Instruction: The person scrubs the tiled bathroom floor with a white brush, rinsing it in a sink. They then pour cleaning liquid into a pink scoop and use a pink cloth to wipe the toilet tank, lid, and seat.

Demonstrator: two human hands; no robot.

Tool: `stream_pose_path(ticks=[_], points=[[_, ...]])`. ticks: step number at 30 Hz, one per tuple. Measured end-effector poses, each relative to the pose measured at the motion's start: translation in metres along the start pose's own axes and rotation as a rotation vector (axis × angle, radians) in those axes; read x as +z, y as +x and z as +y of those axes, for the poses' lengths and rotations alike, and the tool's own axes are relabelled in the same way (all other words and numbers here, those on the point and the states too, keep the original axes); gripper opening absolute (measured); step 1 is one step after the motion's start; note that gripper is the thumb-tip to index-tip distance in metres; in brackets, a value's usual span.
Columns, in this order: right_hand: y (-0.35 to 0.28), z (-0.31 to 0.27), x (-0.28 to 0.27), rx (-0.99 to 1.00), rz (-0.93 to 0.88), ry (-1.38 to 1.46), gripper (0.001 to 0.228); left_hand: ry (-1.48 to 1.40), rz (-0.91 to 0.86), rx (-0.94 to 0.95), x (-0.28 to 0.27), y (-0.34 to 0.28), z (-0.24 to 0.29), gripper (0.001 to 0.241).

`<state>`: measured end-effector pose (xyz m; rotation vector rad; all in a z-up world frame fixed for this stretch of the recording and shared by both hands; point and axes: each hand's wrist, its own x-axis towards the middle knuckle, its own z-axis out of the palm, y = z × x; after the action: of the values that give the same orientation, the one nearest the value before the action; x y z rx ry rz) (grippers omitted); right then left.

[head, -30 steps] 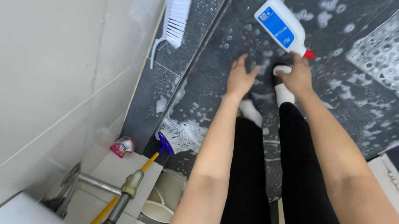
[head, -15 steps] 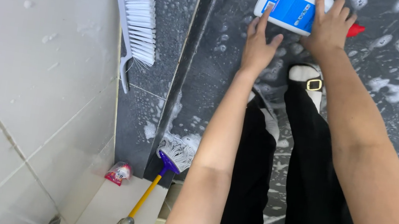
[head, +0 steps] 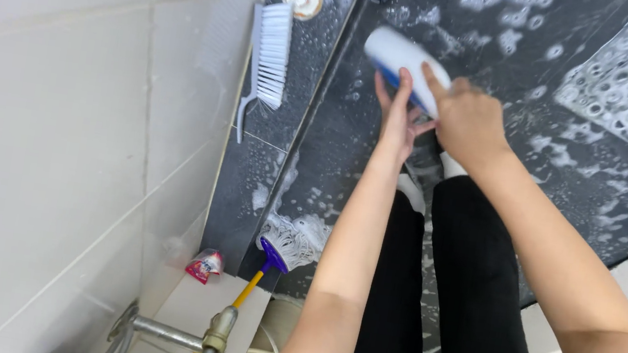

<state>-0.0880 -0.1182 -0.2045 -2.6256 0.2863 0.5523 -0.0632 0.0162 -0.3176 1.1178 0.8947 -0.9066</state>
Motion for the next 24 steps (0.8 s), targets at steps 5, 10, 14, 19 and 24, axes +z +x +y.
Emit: stream_pose_path(ticks=[5, 10, 14, 19, 24], points=[[0.016, -0.039, -0.058, -0.253, 0.157, -0.022, 0.035, -0.345, -0.126, 0.022, 0.024, -0.015, 0.043, 0.067], [0.040, -0.074, -0.115, -0.383, 0.297, 0.026, 0.026, -0.391, -0.217, 0.063, 0.046, -0.050, 0.125, 0.049], [0.065, -0.087, -0.129, -0.406, 0.430, 0.130, 0.036, -0.359, -0.361, 0.154, 0.048, -0.042, 0.169, 0.054], [0.117, -0.088, -0.101, -0.410, 0.480, 0.110, 0.053, -0.303, -0.386, 0.120, 0.045, -0.002, 0.205, 0.055], [0.153, -0.090, -0.078, -0.352, 0.537, 0.207, 0.057, -0.289, -0.330, 0.069, 0.014, 0.067, 0.207, 0.054]])
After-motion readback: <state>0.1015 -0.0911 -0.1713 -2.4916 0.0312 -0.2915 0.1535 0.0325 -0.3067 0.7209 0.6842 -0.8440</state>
